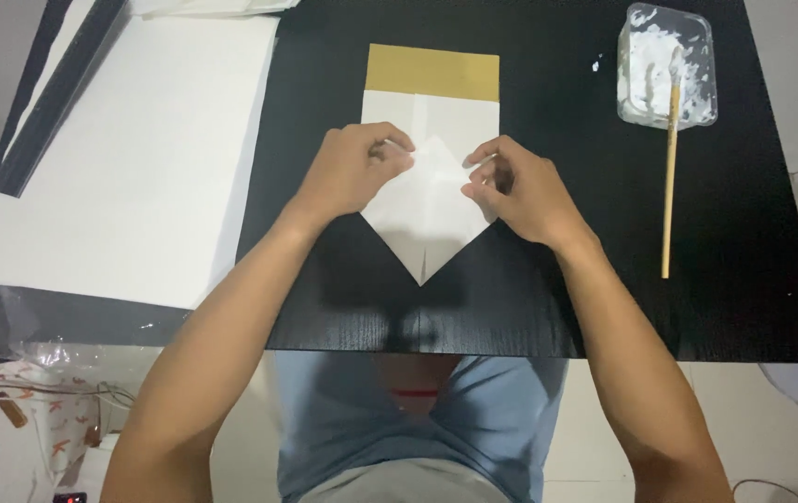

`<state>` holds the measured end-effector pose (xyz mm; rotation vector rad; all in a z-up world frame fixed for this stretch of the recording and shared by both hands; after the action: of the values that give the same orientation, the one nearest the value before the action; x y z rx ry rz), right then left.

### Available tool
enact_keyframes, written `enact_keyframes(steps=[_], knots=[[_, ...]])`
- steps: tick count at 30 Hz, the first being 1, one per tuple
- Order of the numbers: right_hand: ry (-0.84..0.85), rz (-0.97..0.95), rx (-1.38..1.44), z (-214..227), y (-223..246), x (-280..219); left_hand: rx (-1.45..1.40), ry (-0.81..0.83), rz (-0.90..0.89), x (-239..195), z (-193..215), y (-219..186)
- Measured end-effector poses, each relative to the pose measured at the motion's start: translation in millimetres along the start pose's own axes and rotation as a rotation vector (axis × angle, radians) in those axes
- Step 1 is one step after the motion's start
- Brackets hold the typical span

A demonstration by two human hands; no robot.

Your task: The person folds a white sheet of paper into a triangular shape, applies white adhesive with a brush to the edges, and presses the flaps together to secure them. The process involves repeated folding, gluing, and pressing actions to form a structured paper object.

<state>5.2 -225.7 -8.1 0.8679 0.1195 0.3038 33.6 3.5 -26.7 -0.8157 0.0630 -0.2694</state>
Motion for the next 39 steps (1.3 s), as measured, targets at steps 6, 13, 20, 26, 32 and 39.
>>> enact_keyframes(steps=[6,13,20,26,32,39], knots=[[-0.003,0.005,-0.027,-3.3,-10.7,4.1,0.123,0.089,0.074,-10.0,10.3,2.3],[-0.027,-0.046,-0.093,-4.4,-3.4,2.7,0.200,0.101,0.008,-33.8,15.1,2.1],[-0.033,-0.016,-0.232,-4.9,14.2,-25.1,0.154,0.041,-0.065,-42.9,2.2,8.0],[0.004,0.077,-0.442,-1.3,18.0,-62.1,0.235,0.073,-0.075,-44.1,-0.8,3.2],[0.030,0.197,-0.550,-9.2,-5.9,-78.0,0.276,0.075,-0.094,-42.8,-4.4,6.5],[0.120,0.292,-0.535,-21.5,-0.9,-85.8,0.279,0.067,-0.104,-44.5,-3.7,6.0]])
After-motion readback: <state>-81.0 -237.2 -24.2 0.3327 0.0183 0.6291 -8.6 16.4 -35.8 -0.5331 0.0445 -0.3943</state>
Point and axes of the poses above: each hand's wrist, its own x-axis towards the middle knuckle, its own z-axis out of the back of the hand, y = z × x, the point moved 3 cm from there along x, towards the middle knuckle, and after that the axes turned 7 degrees about x, right-handed, at the moved point
